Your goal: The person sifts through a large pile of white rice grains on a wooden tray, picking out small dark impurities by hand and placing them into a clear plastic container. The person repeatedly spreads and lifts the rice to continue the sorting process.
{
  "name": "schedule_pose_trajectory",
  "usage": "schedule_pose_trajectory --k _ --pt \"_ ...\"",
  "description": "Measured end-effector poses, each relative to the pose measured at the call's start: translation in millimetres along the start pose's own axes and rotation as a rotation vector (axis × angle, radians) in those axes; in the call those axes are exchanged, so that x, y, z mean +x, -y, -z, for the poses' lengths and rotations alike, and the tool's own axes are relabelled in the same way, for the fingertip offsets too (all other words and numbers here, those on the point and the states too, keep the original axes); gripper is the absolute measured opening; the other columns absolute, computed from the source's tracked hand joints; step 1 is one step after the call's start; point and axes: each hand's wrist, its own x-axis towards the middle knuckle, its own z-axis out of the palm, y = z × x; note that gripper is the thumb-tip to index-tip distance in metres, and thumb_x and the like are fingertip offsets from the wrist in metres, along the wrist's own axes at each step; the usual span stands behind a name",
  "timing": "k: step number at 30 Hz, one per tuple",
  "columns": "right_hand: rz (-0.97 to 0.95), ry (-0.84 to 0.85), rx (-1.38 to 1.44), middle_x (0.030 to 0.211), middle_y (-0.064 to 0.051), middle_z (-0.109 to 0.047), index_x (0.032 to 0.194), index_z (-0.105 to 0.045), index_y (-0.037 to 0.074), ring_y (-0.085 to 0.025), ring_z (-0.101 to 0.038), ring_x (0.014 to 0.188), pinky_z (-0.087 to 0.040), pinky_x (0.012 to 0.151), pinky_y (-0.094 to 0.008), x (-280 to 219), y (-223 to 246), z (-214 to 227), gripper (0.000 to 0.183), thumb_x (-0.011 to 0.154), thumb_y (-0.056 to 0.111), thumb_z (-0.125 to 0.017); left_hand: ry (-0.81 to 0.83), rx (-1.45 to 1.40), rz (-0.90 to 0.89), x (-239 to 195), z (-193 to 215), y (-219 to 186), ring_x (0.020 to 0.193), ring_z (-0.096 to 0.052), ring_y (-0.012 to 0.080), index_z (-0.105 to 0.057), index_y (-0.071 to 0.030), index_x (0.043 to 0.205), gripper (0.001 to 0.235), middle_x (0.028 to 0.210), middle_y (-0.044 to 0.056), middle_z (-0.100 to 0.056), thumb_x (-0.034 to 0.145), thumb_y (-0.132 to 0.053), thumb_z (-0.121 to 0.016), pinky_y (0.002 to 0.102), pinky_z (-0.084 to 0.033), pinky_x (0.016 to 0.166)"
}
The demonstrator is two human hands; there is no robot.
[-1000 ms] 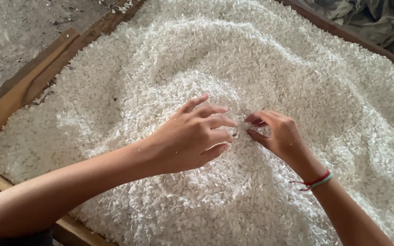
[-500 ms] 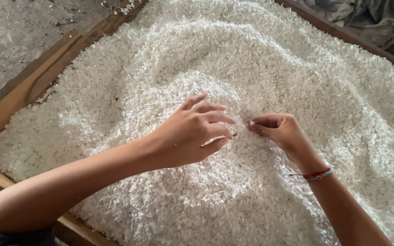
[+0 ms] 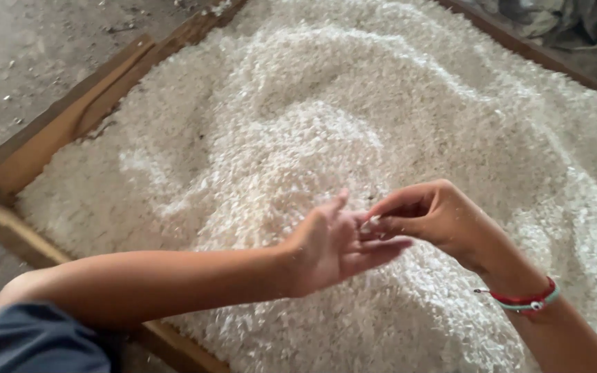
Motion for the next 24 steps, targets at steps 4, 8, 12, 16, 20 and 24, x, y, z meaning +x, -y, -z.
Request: schedule_pose_trajectory --k 4,8,12,16,20,24 --pt "0.086 0.218 -0.479 0.082 -0.006 -0.093 0.087 -0.093 0.006 -0.01 -0.079 0.076 -0.062 0.07 -0.023 -23 33 -29 0.017 0.076 0.0 -0.081 -0.196 -0.261 0.007 -18 -21 17 0.127 -0.057 0.0384 -0.053 0.004 0.14 0.068 0.137 0.027 -0.059 0.108 -0.051 -0.027 0.047 -0.043 0.116" --pt "0.172 0.243 -0.841 0.085 0.012 -0.097 0.088 -0.097 0.027 0.002 -0.085 0.078 -0.061 0.074 -0.018 -31 34 -38 0.025 0.073 0.016 -0.081 -0.198 -0.476 -0.038 -24 -12 34 0.119 -0.062 0.0363 -0.063 0.006 0.12 0.059 0.116 0.022 -0.067 0.113 -0.044 -0.033 0.052 -0.046 0.115" --pt "0.255 0.348 -0.754 0.09 0.006 -0.099 0.1 -0.095 0.029 -0.004 -0.093 0.08 -0.071 0.076 -0.02 -36 28 -31 0.034 0.073 0.012 -0.083 -0.351 -0.549 -0.041 -23 -8 35 0.102 -0.065 0.0358 -0.051 0.012 0.13 0.06 0.119 0.027 -0.058 0.109 -0.044 -0.041 0.052 -0.058 0.097" --pt "0.362 0.329 -0.686 0.099 0.004 -0.095 0.109 -0.089 0.025 -0.009 -0.093 0.088 -0.075 0.081 -0.024 -43 16 -21 0.038 0.078 0.008 -0.075 -0.213 -0.508 -0.062 -21 1 40 0.104 -0.064 0.0382 -0.033 0.003 0.151 0.064 0.118 0.027 -0.054 0.107 -0.041 -0.045 0.053 -0.055 0.103" --pt "0.598 0.255 -0.739 0.112 0.003 -0.086 0.11 -0.084 0.02 -0.01 -0.085 0.102 -0.07 0.083 -0.024 -55 14 -18 0.035 0.076 0.016 -0.08 -0.101 -0.507 -0.054 -25 0 37 0.121 -0.058 0.042 -0.046 0.003 0.146 0.058 0.135 0.032 -0.052 0.107 -0.039 -0.045 0.05 -0.052 0.106" --pt "0.661 0.211 -0.721 0.106 -0.001 -0.087 0.098 -0.086 0.019 -0.014 -0.083 0.106 -0.067 0.084 -0.026 -69 8 -27 0.023 0.076 0.016 -0.078 -0.196 -0.429 -0.005 -32 -8 37 0.108 -0.063 0.0342 -0.06 -0.003 0.131 0.048 0.119 0.024 -0.061 0.107 -0.042 -0.047 0.045 -0.055 0.102"
